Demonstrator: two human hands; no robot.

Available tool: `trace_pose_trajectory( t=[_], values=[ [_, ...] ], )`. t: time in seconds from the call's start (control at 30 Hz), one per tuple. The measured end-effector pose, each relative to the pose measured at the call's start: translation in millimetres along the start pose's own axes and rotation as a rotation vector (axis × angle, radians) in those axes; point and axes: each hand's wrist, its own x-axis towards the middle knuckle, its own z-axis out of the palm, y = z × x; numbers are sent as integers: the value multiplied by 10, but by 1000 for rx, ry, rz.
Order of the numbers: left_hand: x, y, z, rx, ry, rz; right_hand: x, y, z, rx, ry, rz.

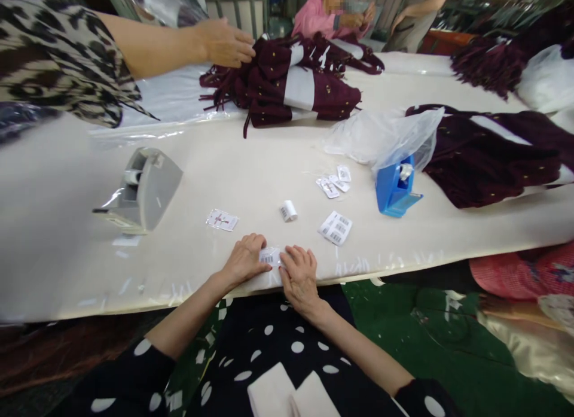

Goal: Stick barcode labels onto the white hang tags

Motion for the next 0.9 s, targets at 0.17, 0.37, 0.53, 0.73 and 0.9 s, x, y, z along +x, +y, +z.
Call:
trace_pose_trajectory(
  t=[0.17,0.37,0.53,0.73,0.9],
  values=[
    [9,59,-11,-87,-34,-65,5,64,2,90,-5,-18],
    [-28,164,45,-157,-68,-106,41,184,-75,340,40,90],
    [-13,353,3,-453,-52,-103,121,177,-218,721,-45,294],
    [4,379,-117,-904,-178,-173,207,206,-387,1013,18,484],
    [31,425,-68,-1084,-175,-278,170,210,-396,805,118,401]
  ],
)
